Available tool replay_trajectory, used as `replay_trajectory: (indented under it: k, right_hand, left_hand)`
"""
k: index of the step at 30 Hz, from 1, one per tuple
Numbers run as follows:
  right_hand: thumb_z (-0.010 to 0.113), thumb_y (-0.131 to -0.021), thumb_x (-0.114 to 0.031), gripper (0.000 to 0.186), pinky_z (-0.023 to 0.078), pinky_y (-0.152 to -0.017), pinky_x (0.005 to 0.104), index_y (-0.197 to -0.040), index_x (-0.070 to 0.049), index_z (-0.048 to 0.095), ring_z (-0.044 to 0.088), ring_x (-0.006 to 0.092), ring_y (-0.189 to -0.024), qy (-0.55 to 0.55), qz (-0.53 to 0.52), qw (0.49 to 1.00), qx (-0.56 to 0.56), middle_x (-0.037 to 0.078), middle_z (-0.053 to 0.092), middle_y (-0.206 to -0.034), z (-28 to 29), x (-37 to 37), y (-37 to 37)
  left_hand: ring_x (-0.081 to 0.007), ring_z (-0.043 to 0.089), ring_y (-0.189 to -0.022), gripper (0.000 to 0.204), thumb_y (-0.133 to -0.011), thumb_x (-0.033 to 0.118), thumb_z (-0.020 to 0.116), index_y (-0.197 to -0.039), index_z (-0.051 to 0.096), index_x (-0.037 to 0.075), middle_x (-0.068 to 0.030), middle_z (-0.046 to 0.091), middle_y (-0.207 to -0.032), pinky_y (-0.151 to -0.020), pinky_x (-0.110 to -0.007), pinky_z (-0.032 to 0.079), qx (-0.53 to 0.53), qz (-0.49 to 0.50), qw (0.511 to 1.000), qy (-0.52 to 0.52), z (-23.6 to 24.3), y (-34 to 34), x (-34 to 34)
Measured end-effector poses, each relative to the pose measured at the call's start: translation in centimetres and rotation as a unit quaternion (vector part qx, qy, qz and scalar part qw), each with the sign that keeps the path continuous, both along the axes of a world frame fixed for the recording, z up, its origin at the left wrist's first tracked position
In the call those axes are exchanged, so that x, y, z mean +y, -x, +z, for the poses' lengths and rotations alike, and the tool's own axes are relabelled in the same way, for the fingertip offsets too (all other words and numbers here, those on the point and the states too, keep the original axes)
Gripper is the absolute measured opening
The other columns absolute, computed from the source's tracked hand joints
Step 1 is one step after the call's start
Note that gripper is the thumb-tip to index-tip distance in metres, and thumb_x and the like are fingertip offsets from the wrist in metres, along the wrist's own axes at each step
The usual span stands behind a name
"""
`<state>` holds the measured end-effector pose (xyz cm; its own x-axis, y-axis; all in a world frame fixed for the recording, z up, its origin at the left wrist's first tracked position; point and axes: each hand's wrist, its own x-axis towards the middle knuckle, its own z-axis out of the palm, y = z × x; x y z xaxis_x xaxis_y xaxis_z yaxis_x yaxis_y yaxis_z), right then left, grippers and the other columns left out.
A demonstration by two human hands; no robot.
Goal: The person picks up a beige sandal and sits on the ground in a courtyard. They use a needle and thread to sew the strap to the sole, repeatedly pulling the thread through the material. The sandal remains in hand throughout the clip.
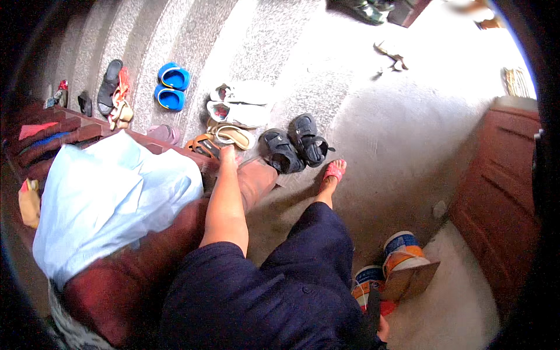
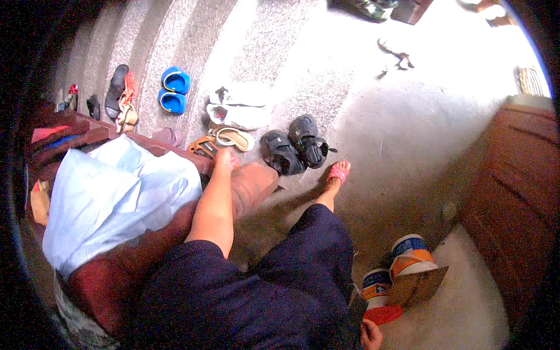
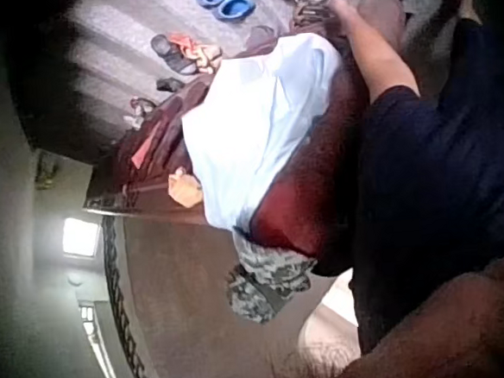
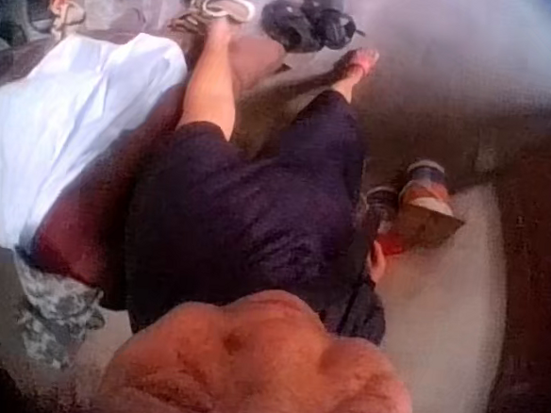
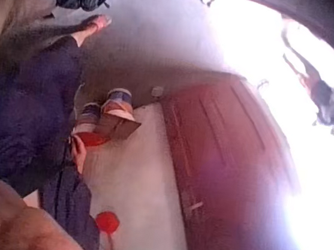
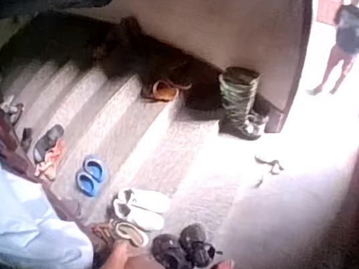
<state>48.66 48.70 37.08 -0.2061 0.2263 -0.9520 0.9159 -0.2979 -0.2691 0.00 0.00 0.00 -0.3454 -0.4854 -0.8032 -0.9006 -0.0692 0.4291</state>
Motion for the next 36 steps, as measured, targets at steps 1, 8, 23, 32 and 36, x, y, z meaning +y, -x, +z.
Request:
replay_trajectory:
  k: [1, 8, 23, 32, 36]
  right_hand:
    - [0.06, -0.088, -0.007, 0.023, 0.051, -0.079, 0.03, -0.11, -0.007, 0.063, 0.062, 0.019, -0.092, 0.001, 0.008, 0.999, -0.033, 0.01, 0.065, -0.102, 1.7, 0.6, 0.9]
    - [0.059, -0.087, -0.002, 0.027, 0.045, -0.091, 0.0334, -0.114, -0.003, 0.061, 0.058, 0.0215, -0.101, 0.019, 0.065, 0.988, -0.14, 0.01, 0.063, -0.109, -2.5, 5.9, 12.8]
    - [0.051, -0.091, -0.013, 0.032, 0.045, -0.094, 0.0373, -0.118, 0.003, 0.057, 0.056, 0.0252, -0.106, 0.013, 0.176, 0.966, -0.189, 0.014, 0.06, -0.115, -6.6, 9.5, 16.2]
    - [0.062, -0.082, 0.002, 0.044, 0.047, -0.09, 0.0347, -0.124, 0.0, 0.053, 0.06, 0.0216, -0.098, 0.165, -0.188, 0.951, -0.183, 0.012, 0.061, -0.115, -8.2, 16.8, 7.7]
    - [0.058, -0.085, 0.001, 0.036, 0.048, -0.086, 0.0327, -0.121, 0.0, 0.056, 0.061, 0.0188, -0.096, 0.026, 0.247, 0.963, -0.101, 0.011, 0.063, -0.11, -7.6, 13.6, 13.1]
  left_hand:
    - [-0.0387, 0.045, -0.109, 0.051, -0.087, 0.022, 0.057, -0.132, 0.034, 0.011, -0.0151, 0.037, -0.129, -0.087, -0.055, 0.044, -0.02, 0.013, 1.0, 0.02, 1.9, -2.7, -1.1]
    - [-0.0325, 0.047, -0.11, 0.043, -0.09, 0.023, 0.053, -0.129, 0.038, 0.016, -0.0112, 0.045, -0.123, -0.086, -0.049, 0.045, -0.005, 0.044, 0.999, 0.028, -5.9, 5.6, 0.3]
    - [-0.0332, 0.052, -0.104, 0.089, -0.067, 0.045, 0.08, -0.134, 0.034, 0.009, -0.0106, 0.045, -0.13, -0.078, -0.047, 0.047, -0.103, 0.171, 0.962, 0.188, -14.5, 4.2, 1.5]
    - [-0.0102, 0.037, -0.037, 0.035, -0.068, 0.038, 0.08, -0.083, 0.059, 0.015, 0.0013, 0.05, -0.059, -0.032, -0.025, 0.028, 0.138, 0.237, 0.961, -0.024, -10.2, 2.1, 4.1]
    - [-0.0104, 0.05, -0.054, 0.049, -0.074, 0.028, 0.076, -0.115, 0.05, 0.021, 0.0033, 0.057, -0.085, -0.037, -0.022, 0.029, 0.175, 0.342, 0.919, -0.09, -5.6, -2.8, 7.3]
